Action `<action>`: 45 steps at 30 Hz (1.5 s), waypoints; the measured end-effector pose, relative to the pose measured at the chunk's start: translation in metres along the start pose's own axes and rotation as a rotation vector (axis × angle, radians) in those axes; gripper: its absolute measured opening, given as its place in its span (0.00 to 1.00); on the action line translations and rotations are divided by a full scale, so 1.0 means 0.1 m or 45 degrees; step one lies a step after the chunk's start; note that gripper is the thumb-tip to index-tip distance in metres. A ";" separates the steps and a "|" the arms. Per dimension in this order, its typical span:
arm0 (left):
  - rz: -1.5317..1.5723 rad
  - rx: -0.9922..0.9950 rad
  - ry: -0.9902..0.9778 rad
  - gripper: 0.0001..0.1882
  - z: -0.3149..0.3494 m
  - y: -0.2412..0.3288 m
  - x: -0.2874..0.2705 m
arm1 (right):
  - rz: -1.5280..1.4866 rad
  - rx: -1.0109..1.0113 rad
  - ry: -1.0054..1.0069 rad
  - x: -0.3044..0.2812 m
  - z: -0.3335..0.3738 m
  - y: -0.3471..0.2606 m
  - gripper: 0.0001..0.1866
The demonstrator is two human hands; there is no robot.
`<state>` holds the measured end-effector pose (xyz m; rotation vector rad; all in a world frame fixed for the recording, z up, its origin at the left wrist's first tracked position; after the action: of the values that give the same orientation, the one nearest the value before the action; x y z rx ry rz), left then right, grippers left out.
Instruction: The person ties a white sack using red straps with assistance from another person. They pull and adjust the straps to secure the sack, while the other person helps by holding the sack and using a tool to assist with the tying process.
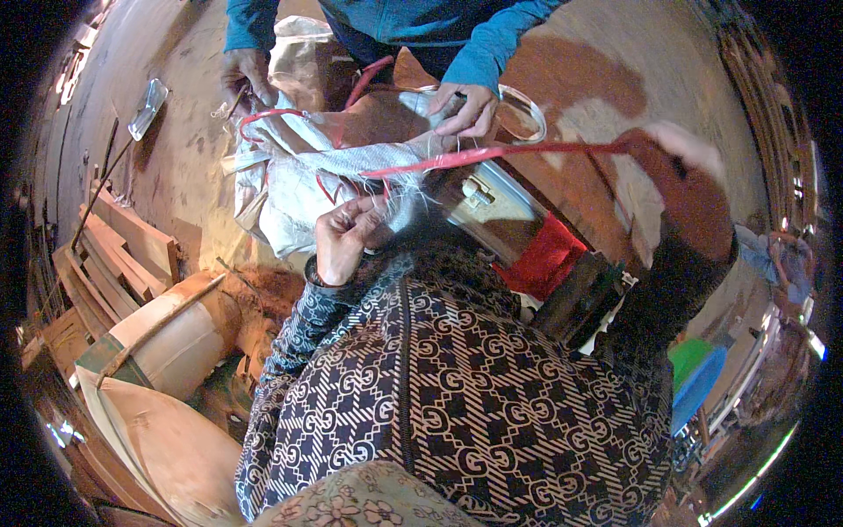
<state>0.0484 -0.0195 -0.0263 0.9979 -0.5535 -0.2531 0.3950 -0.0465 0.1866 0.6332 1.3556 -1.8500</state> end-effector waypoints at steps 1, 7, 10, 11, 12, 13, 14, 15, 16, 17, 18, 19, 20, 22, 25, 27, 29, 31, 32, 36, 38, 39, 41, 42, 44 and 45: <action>-0.052 -0.004 -0.007 0.08 0.02 0.01 0.00 | -0.077 0.038 -0.058 0.10 0.03 -0.07 0.08; -0.137 0.038 -0.068 0.08 0.13 0.04 -0.04 | -0.479 -0.280 -0.047 0.55 -0.26 -0.32 0.08; -0.335 0.110 -0.137 0.11 0.13 0.00 -0.09 | -0.750 -0.262 0.375 0.32 -0.10 0.06 0.13; -0.398 0.114 -0.141 0.11 0.14 0.03 -0.08 | -0.710 -0.257 0.430 0.22 -0.08 0.11 0.16; -0.460 0.117 -0.144 0.12 0.14 0.08 -0.07 | -1.182 -0.406 0.361 0.27 -0.04 0.14 0.17; -0.529 0.123 -0.167 0.13 0.10 0.13 -0.03 | -1.331 -0.603 0.297 0.31 -0.07 -0.03 0.17; -0.545 0.132 -0.151 0.14 0.08 0.15 -0.01 | -1.491 -0.801 0.192 0.35 -0.11 -0.22 0.16; -0.569 0.157 -0.177 0.14 0.07 0.17 0.00 | -1.646 -0.980 0.062 0.40 -0.14 -0.41 0.16; -0.592 0.182 -0.211 0.14 0.04 0.20 0.02 | -1.589 -1.094 -0.094 0.42 -0.18 -0.65 0.16; -0.618 0.205 -0.238 0.14 0.04 0.22 0.04 | -1.532 -1.208 -0.253 0.44 -0.19 -0.86 0.16; -0.487 0.178 -0.290 0.14 0.06 0.22 0.06 | -1.468 -1.317 -0.410 0.46 -0.19 -1.06 0.16; -0.516 0.220 -0.190 0.13 0.04 0.25 -0.03 | -1.394 -1.419 -0.573 0.48 -0.16 -1.25 0.16; -0.543 0.260 -0.092 0.12 0.00 0.28 -0.14 | -1.376 -1.450 -0.668 0.53 -0.15 -1.36 0.16; -0.515 0.362 0.161 0.10 -0.02 0.46 -0.34 | -1.389 -1.453 -0.798 0.63 -0.15 -1.52 0.15; -1.016 0.699 0.494 0.10 0.13 0.99 -0.37 | -1.417 -1.503 -0.865 0.76 -0.20 -1.53 0.15; -1.298 0.895 0.397 0.11 0.07 1.12 -0.13 | -1.436 -1.505 -0.828 0.79 -0.25 -1.46 0.16; -1.196 0.762 0.143 0.12 -0.10 1.05 0.16 | -1.477 -1.418 -0.698 0.76 -0.29 -1.42 0.15; -0.969 0.539 -0.071 0.14 -0.43 0.69 0.27 | -1.502 -1.345 -0.537 0.82 -0.31 -1.35 0.15; -0.868 0.448 -0.146 0.15 -0.58 0.55 0.29 | -1.400 -1.274 -0.547 0.81 -0.32 -1.44 0.15; -0.417 0.518 -0.155 0.18 -0.99 0.04 0.19 | -1.129 -1.040 -0.781 0.96 -0.36 -1.53 0.15; -0.078 0.342 -0.256 0.16 -0.98 0.01 0.14 | -1.146 -0.889 -0.797 1.05 -0.36 -1.39 0.16; -0.065 0.308 -0.240 0.15 -0.97 0.02 0.09 | -1.148 -0.737 -0.720 1.10 -0.36 -1.23 0.16; -0.099 0.353 -0.131 0.14 -0.90 -0.02 -0.05 | -1.175 -0.482 -0.549 1.13 -0.36 -0.99 0.17; -0.115 0.376 -0.075 0.14 -0.85 -0.04 -0.12 | -1.208 -0.381 -0.453 1.14 -0.35 -0.90 0.17; 0.122 0.319 0.070 0.11 -0.75 -0.02 -0.22 | -1.353 -0.269 -0.211 1.16 -0.36 -0.80 0.16; 0.241 0.290 0.141 0.10 -0.70 -0.01 -0.25 | -1.326 -0.239 -0.188 1.17 -0.36 -0.73 0.16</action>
<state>0.0659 0.0415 -0.0646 1.1640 -0.5797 0.0350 0.2652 -0.0328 0.1296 -0.4155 1.9099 -2.4052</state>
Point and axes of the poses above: each hand's wrist, its own z-axis away from the middle knuckle, its own x-axis out of the palm, y = z × x, the point moved 8 cm from there along -z, towards the middle knuckle, and after that the axes turned 15 degrees about -y, right-handed, at the moved point
